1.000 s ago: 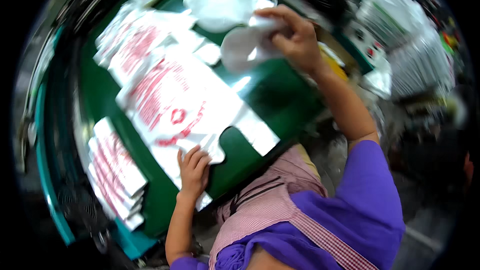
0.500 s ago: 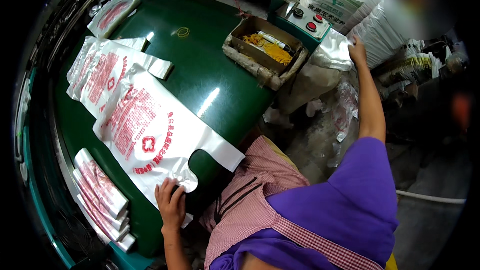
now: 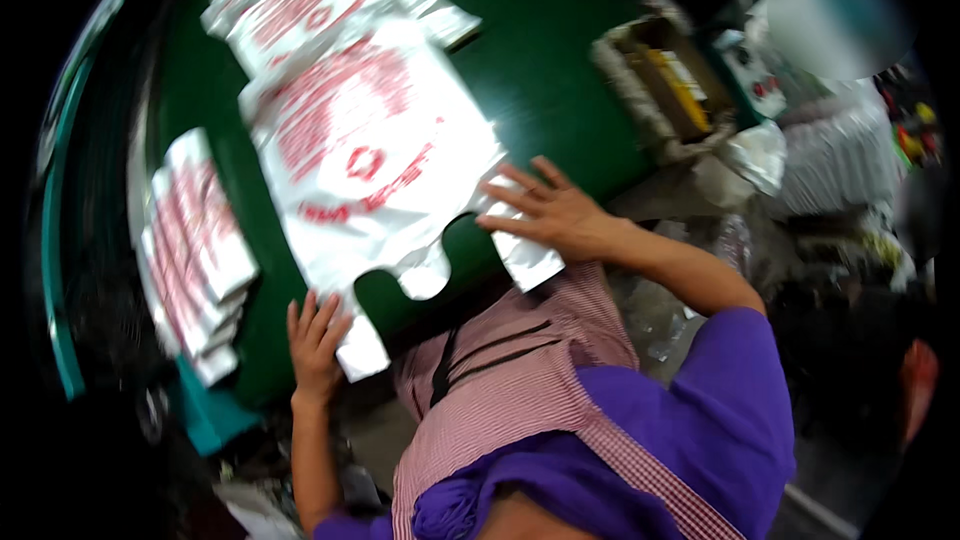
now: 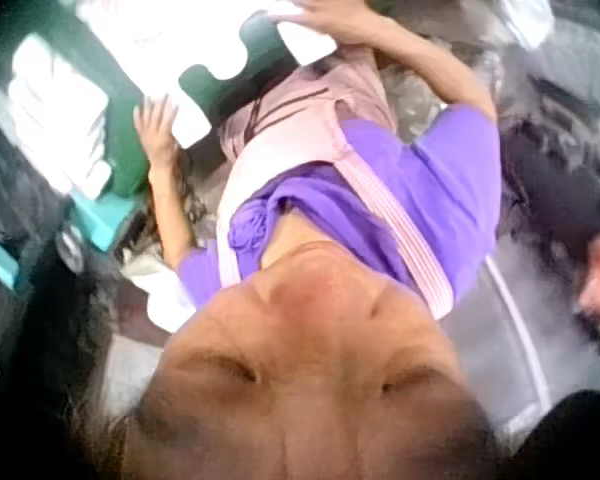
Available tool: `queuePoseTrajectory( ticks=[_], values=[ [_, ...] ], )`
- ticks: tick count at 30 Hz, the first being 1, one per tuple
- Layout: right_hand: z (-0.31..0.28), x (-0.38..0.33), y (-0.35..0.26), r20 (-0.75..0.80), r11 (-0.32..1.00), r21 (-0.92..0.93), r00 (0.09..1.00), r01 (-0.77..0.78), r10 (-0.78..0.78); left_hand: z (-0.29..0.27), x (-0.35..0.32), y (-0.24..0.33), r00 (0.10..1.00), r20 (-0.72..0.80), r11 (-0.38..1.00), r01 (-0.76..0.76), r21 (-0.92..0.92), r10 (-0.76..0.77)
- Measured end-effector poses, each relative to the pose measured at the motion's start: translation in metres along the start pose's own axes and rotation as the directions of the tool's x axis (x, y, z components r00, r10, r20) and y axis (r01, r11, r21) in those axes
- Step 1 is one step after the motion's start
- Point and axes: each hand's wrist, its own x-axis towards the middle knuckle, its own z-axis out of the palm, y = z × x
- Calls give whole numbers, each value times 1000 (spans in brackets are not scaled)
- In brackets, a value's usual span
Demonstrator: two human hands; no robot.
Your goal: The person repeatedly folds white plastic bags with red text on a green work surface. They roll each bag into a compact cylinder, secure it with a rubber band, and stack the finished units. At the end, the person gathers the stack and places it into a large white sack.
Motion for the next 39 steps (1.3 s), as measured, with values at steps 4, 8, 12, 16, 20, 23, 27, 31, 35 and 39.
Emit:
queuePoseTrajectory(
  ticks=[4, 8, 12, 16, 20, 23, 27, 31, 35, 39],
  values=[
    [-14, -6, 17, -144, 890, 444, 989, 102, -42, -1, 23, -4, 963, -25, 817, 213, -535, -268],
    [-31, 2, 11, -133, 797, 558, 973, 230, -188, -4, 100, 15, 947, 96, 694, 292, -658, -308],
    [-41, 68, -10, -94, 458, 889, 980, 3, 176, 28, 148, 27, 953, 238, 970, 218, -105, -188],
    [-3, 122, -32, 61, 841, 534, 996, -92, 70, 24, 117, 39, 969, -231, 995, 76, -58, -87],
    [-2, 109, -53, 120, 924, 382, 991, 8, -58, 16, 64, 79, 973, 97, 978, -208, -17, 208],
    [55, 111, -39, -333, 980, 177, 942, 96, -32, 42, 80, 76, 989, -67, 988, -129, 89, 136],
    [-7, 126, 10, 24, 962, 196, 982, -190, 189, 11, 125, 50, 998, 3, 958, 59, -280, -61],
    [-28, 138, -18, -110, 843, 524, 991, 123, -76, 12, 169, -22, 874, 421, 799, 427, -424, -243],
    [22, 115, -23, -277, 981, 174, 960, 86, -35, 15, 159, 7, 959, -202, 976, 174, -134, -199],
    [22, 109, -25, -353, 943, 288, 934, 169, -59, 1, 124, 55, 995, 93, 998, -32, 50, 27]
  ],
)
